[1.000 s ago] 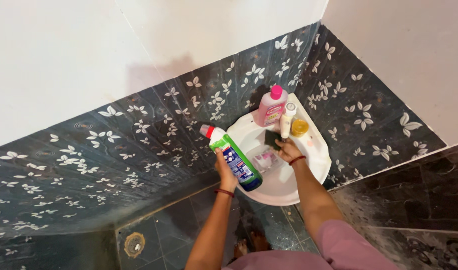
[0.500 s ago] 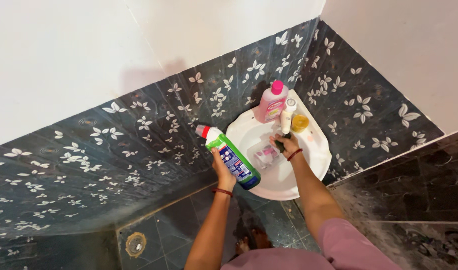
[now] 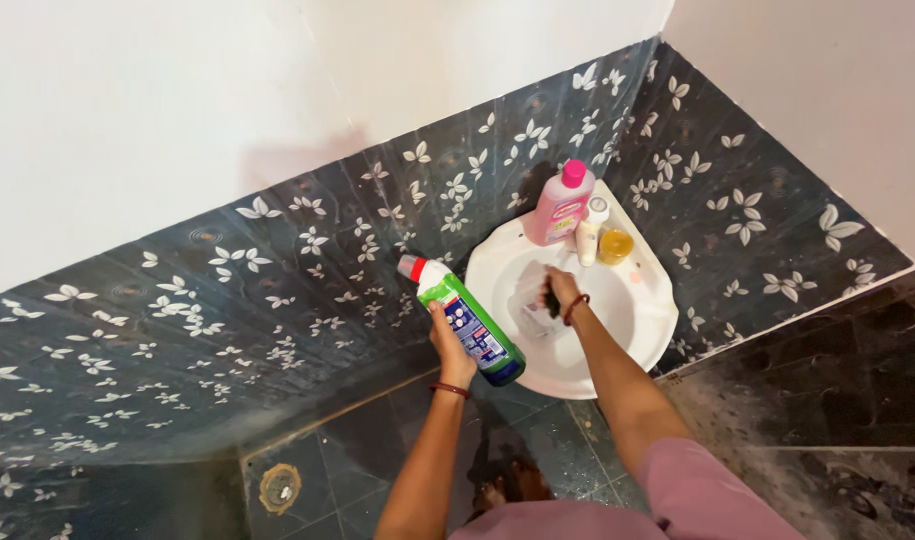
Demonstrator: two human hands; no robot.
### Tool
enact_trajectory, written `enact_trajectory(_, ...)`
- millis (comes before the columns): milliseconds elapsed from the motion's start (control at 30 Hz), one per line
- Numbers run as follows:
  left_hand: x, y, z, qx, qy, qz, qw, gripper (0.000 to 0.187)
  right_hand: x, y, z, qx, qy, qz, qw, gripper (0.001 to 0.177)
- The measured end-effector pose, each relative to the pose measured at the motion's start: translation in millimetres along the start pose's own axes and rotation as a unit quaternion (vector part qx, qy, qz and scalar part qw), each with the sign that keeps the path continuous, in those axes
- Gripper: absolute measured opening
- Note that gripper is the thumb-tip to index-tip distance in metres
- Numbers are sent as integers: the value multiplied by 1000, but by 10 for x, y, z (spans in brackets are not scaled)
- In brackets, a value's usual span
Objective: The person sorts various cleaning and personal care bottles on a small wall-mounted sink by picking them up, shaking some, and repositioning them. They handle a green cleaning bottle, a pink liquid bottle, a white pump bottle, and several small containers.
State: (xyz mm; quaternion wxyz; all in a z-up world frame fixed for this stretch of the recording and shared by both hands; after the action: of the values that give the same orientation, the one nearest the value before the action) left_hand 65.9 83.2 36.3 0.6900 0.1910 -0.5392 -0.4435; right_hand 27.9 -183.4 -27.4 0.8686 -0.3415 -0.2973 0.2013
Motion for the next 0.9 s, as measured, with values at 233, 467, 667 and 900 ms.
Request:
enact_trajectory(233, -100, -16, 22, 13, -17, -1, 1000, 59, 954, -66, -286, -146, -114, 1, 983, 17)
enact_trajectory(467, -69, -113, 37, -35, 24, -13, 999, 54, 1001, -49, -165, -309, 5, 296, 904, 41)
enact_trajectory(667, 180, -271, 157, -77, -30, -26, 996, 51, 90, 94, -189, -144, 40, -56, 987, 28)
enact_trajectory(900, 601, -436, 247, -65, -108, -60, 990, 45, -532, -242, -334, -68, -41, -544, 836, 27)
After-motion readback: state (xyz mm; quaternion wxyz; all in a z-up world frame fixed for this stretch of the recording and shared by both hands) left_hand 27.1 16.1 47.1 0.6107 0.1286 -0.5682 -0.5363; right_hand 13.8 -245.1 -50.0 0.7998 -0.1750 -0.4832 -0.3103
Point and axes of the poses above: each hand's wrist, its own z-axis away from the middle knuckle, its own x-axis out of the palm, y = z × x, the point moved 5 cm from there along -z, towards the middle knuckle, and after that the axes turned 7 degrees about -z, right-handed, at the moved point
